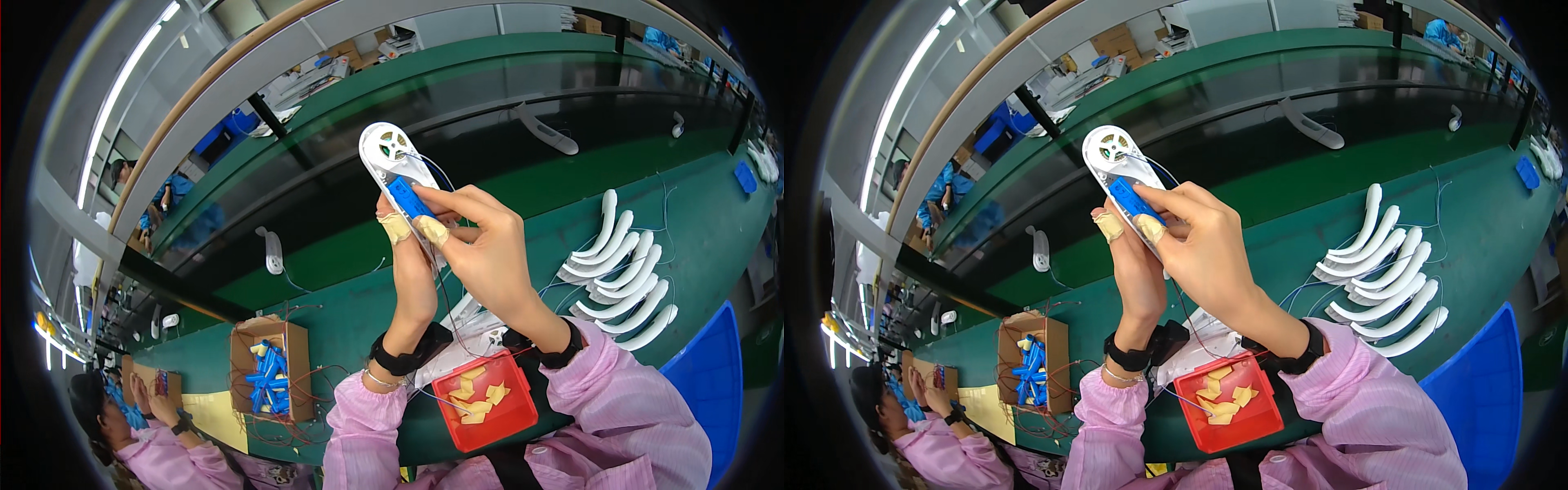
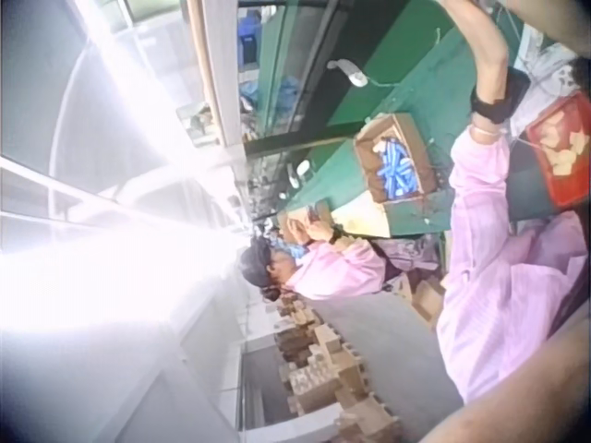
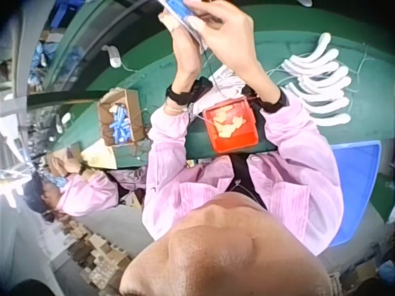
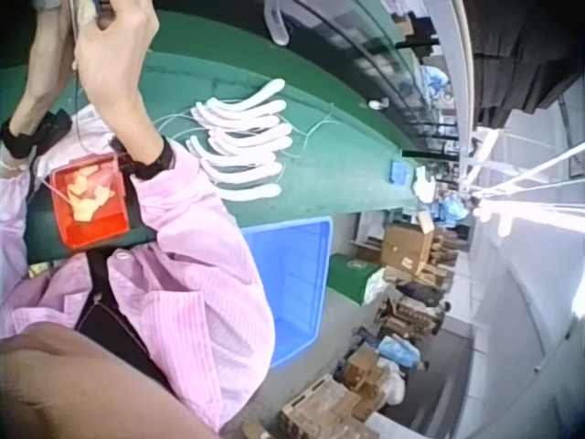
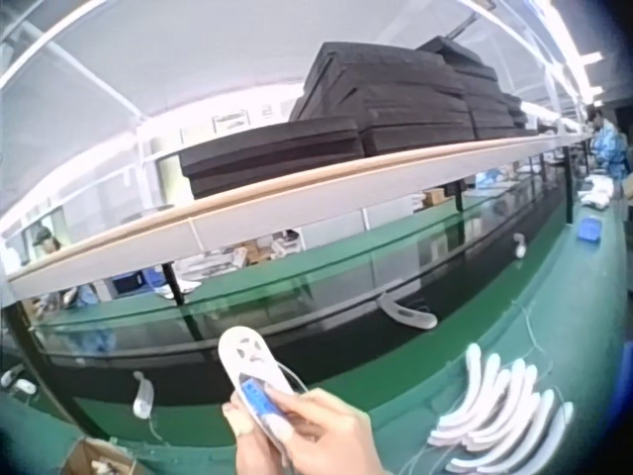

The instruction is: Assembling components into plastic housings on a production line.

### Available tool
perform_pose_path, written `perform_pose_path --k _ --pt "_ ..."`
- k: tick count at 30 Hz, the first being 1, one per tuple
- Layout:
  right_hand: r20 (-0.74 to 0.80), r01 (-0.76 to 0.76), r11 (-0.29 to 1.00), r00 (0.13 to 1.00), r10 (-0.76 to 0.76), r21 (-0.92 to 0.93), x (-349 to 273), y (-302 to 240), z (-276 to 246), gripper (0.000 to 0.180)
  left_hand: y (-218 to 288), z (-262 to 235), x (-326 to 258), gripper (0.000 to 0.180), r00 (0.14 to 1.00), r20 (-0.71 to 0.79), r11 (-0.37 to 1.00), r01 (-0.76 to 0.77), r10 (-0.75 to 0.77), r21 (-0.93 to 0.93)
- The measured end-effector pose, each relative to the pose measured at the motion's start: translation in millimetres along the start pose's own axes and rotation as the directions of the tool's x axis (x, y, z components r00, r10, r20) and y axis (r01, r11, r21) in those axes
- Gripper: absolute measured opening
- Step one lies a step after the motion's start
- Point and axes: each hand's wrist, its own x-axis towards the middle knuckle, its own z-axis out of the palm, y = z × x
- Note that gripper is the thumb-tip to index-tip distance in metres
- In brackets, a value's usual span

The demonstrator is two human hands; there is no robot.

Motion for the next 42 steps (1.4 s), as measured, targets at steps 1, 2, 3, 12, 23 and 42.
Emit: perform_pose_path --k 1,2,3,12,23,42 --pt "0.002 0.0 1.0 1.0 0.0 0.0 -2 -1 -1 0.032 1 1 -1 0.057 1.0 -0.014 1.0 -0.005 0.005 -0.02" --pt "0.038 0.029 0.994 0.999 -0.025 -0.109 -3 -2 -2 0.033 -1 0 -1 0.057 1.0 -0.016 1.0 -0.005 0.004 -0.019" --pt "0.072 0.062 0.974 0.996 -0.047 -0.219 -4 -5 -5 0.033 -2 2 0 0.049 0.998 -0.015 0.998 -0.053 0.053 0.015" --pt "0.217 0.13 0.925 0.975 -0.054 -0.357 17 -9 -42 0.037 -12 -21 30 0.029 0.999 -0.044 0.998 0.033 -0.03 0.06" --pt "-0.044 -0.01 1.0 0.999 0.012 0.027 35 -30 -91 0.029 -159 -150 175 0.036 0.818 -0.31 0.833 0.325 -0.485 -0.448" --pt "0.125 0.043 0.963 0.992 -0.01 -0.266 35 -22 -89 0.031 83 -396 -111 0.028 0.95 -0.278 -0.373 0.208 -0.145 0.904"
